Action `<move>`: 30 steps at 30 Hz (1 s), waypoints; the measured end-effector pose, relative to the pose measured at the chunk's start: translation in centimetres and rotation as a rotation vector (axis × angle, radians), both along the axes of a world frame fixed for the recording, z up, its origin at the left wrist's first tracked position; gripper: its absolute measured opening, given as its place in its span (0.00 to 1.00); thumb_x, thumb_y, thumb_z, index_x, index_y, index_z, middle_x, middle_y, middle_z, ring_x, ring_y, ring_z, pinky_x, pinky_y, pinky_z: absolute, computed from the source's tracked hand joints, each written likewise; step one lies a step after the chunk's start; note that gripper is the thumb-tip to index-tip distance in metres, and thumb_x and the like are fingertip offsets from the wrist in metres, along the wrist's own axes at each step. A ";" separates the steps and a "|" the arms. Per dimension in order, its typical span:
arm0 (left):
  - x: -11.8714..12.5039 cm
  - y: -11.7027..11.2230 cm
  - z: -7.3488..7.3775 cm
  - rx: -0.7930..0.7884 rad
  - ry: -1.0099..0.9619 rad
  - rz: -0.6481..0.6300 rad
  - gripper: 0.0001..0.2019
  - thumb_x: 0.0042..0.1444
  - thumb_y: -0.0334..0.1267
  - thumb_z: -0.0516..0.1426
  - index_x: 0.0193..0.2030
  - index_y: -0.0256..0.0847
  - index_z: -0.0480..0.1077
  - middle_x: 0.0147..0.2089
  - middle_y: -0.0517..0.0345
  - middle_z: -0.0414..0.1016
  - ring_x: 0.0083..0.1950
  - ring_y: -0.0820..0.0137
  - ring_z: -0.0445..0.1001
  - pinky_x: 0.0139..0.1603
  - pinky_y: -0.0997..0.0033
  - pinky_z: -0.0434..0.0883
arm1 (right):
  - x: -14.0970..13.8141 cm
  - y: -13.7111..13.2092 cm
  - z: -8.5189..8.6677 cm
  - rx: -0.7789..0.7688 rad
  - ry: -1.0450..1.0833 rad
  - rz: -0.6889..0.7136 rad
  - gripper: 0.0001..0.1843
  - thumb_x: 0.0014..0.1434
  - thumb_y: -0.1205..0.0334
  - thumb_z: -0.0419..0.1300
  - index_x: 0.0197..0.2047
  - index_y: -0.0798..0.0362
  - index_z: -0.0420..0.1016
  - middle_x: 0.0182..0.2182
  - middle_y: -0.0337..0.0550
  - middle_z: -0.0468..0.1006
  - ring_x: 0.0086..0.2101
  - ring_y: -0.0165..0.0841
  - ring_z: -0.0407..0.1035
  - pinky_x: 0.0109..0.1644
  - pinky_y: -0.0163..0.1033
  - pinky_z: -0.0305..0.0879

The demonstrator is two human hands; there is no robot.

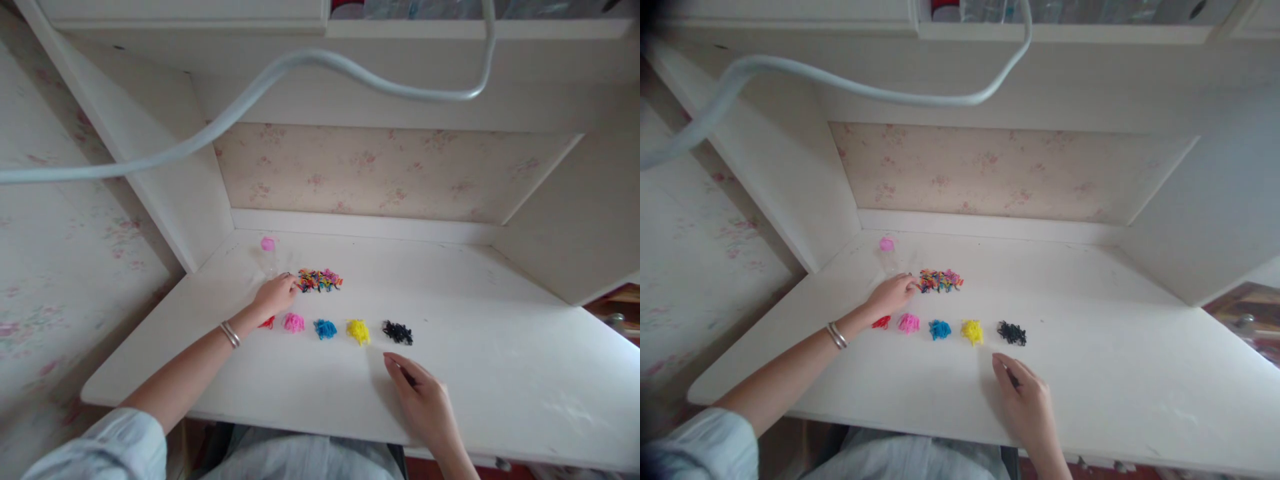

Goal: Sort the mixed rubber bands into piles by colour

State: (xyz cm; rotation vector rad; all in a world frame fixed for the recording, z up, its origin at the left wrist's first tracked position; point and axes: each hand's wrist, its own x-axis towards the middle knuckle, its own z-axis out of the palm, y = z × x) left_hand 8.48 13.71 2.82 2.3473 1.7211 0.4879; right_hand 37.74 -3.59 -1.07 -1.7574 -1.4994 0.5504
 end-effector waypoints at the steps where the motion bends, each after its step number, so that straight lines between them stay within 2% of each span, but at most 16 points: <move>1: 0.1 0.6 -0.3 0.005 0.021 0.005 0.12 0.56 0.36 0.52 0.45 0.42 0.72 0.46 0.53 0.74 0.43 0.67 0.73 0.43 0.71 0.67 | 0.0 0.0 0.1 0.004 -0.012 0.019 0.19 0.57 0.47 0.53 0.38 0.50 0.80 0.36 0.43 0.81 0.33 0.34 0.74 0.36 0.32 0.68; 3: 0.1 1.4 -0.8 0.007 0.057 0.003 0.12 0.56 0.37 0.53 0.46 0.43 0.72 0.48 0.53 0.72 0.43 0.67 0.73 0.44 0.70 0.67 | 0.0 0.1 0.2 0.008 -0.027 0.037 0.19 0.58 0.47 0.52 0.38 0.49 0.79 0.36 0.43 0.80 0.32 0.34 0.74 0.35 0.31 0.68; 9: -0.1 2.2 -1.6 0.012 0.092 -0.018 0.11 0.59 0.38 0.51 0.42 0.43 0.74 0.45 0.54 0.72 0.43 0.69 0.73 0.47 0.72 0.65 | 0.1 0.1 0.0 0.020 -0.038 0.055 0.18 0.59 0.49 0.52 0.38 0.49 0.79 0.38 0.43 0.80 0.37 0.34 0.74 0.39 0.31 0.68; 20: -1.1 2.1 -0.7 0.101 0.012 -0.042 0.14 0.61 0.40 0.48 0.40 0.42 0.74 0.42 0.55 0.74 0.43 0.69 0.73 0.45 0.73 0.66 | 0.0 0.1 -0.1 0.030 -0.069 0.071 0.18 0.59 0.50 0.51 0.38 0.49 0.79 0.39 0.43 0.80 0.38 0.35 0.74 0.40 0.31 0.69; 25: -2.2 0.1 0.1 0.148 -0.058 -0.022 0.13 0.61 0.40 0.49 0.40 0.43 0.73 0.41 0.56 0.74 0.42 0.71 0.73 0.46 0.73 0.67 | 0.0 0.0 -0.1 0.023 -0.089 0.080 0.18 0.59 0.49 0.51 0.39 0.49 0.79 0.39 0.43 0.80 0.38 0.34 0.74 0.40 0.31 0.69; 30: -4.9 -4.1 0.6 0.184 -0.101 0.027 0.12 0.60 0.42 0.49 0.40 0.43 0.73 0.39 0.57 0.74 0.39 0.70 0.73 0.42 0.72 0.68 | 0.3 0.2 -0.7 0.013 -0.124 0.081 0.18 0.59 0.48 0.52 0.39 0.48 0.79 0.40 0.42 0.80 0.40 0.34 0.74 0.42 0.31 0.68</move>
